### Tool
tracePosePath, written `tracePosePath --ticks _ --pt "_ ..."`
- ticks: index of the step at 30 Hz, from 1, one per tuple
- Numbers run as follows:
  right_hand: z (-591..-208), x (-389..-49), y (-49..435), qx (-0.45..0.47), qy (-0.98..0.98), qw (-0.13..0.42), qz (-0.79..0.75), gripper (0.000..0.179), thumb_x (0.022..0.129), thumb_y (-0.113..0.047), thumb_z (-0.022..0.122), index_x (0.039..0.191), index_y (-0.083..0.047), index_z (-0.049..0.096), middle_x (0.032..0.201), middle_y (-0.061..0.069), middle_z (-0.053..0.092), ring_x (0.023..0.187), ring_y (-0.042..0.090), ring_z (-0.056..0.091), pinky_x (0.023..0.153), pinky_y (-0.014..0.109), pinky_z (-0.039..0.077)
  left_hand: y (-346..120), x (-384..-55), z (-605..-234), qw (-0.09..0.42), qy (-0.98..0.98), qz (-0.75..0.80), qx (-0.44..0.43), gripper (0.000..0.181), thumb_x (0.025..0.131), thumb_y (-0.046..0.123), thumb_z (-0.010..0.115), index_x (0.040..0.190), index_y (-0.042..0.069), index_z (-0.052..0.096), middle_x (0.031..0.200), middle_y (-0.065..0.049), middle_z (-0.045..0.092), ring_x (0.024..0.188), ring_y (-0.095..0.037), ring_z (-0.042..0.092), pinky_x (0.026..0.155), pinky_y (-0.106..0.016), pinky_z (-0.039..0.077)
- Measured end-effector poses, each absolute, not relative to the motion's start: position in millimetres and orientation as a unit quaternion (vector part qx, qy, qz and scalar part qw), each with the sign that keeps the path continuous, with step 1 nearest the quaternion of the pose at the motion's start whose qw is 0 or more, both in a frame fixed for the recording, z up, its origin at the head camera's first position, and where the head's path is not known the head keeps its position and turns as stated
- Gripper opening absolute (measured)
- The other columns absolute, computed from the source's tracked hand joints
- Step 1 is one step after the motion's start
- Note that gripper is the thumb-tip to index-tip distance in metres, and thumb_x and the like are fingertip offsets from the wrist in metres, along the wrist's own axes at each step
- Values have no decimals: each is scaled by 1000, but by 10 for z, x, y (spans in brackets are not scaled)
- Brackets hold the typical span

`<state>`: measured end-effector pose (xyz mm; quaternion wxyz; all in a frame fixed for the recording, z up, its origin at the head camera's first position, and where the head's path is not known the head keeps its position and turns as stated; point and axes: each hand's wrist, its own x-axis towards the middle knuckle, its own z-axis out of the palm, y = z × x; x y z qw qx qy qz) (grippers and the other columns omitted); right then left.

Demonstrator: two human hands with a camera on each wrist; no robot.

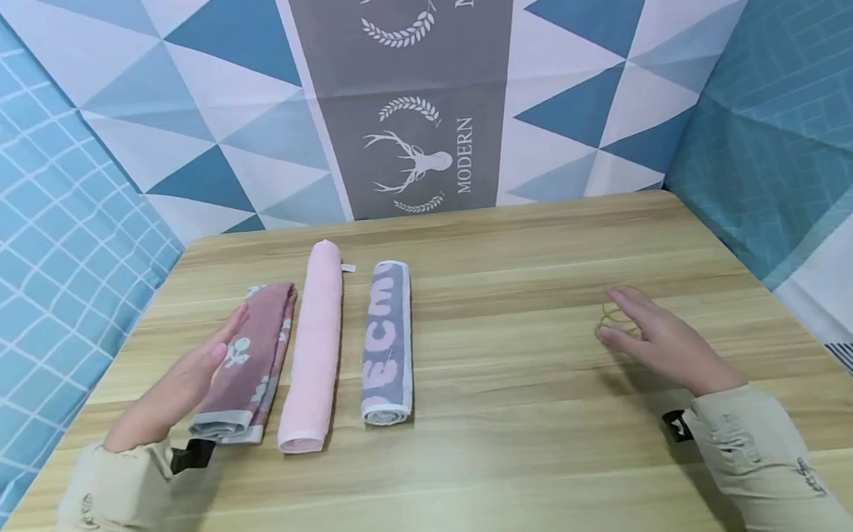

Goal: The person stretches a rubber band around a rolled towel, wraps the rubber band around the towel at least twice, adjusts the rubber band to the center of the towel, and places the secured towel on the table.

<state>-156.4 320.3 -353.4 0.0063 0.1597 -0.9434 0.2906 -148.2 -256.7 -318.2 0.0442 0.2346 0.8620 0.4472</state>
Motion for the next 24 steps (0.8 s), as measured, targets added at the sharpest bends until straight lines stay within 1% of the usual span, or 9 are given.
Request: tracePosePath --ticks 2,3,6,8,10,14,16,19,24 --pt "-3526 -1577 3159 157 -951 7 268 64 97 -27 60 145 7 36 143 38 35 128 57 35 98 68 32 -2514 -1509 -3163 66 851 462 240 59 106 21 31 152 -5 6 159 -26 -1 143 -45 -2 100 0 14" --pt "-3525 -1580 3141 155 -954 10 256 61 96 -25 62 142 8 41 140 37 41 124 55 41 94 67 37 -2483 -1529 -3153 77 846 467 245 59 106 20 32 152 -5 5 159 -25 -2 143 -44 -3 104 -4 13" --pt "-3530 -1593 3096 157 -963 23 220 52 93 -21 66 132 10 52 126 34 55 108 48 57 84 60 47 -2377 -1599 -3105 105 845 461 250 60 106 23 33 153 -3 5 160 -22 -3 145 -41 -6 118 -29 9" --pt "-3539 -1606 3077 157 -966 34 201 47 90 -17 69 127 9 57 115 31 63 98 43 62 78 56 50 -2298 -1657 -3073 120 852 445 247 60 106 26 33 154 0 7 161 -19 0 146 -39 -3 118 -48 7" --pt "-3549 -1626 3063 150 -970 36 186 44 88 -16 70 124 8 60 107 27 67 92 39 64 75 54 51 -2224 -1717 -3048 137 858 436 234 60 106 30 33 155 4 10 162 -16 3 147 -37 0 115 -59 7" --pt "-3565 -1684 3073 122 -978 21 169 38 86 -16 70 116 6 66 91 18 70 81 31 65 67 49 51 -2055 -1850 -3042 160 861 433 214 60 105 33 37 156 11 14 162 -11 11 148 -34 9 115 -56 14" --pt "-3570 -1720 3091 104 -982 6 159 35 86 -19 70 111 5 68 90 16 70 80 30 64 65 46 50 -1949 -1913 -3037 166 864 431 201 60 104 35 40 157 17 16 162 -9 17 147 -31 15 116 -54 18" --pt "-3579 -1781 3116 84 -986 -15 141 31 85 -23 69 102 3 71 92 19 70 81 32 64 65 47 51 -1774 -2005 -3013 171 866 432 185 61 103 37 43 156 21 19 159 -11 25 144 -30 26 115 -51 22" --pt "-3601 -1868 3110 82 -987 -56 128 20 84 -25 68 88 -6 74 89 15 71 79 30 64 65 48 50 -1517 -2165 -2980 189 848 480 123 60 102 32 45 155 16 24 158 -12 27 142 -33 30 113 -50 27"
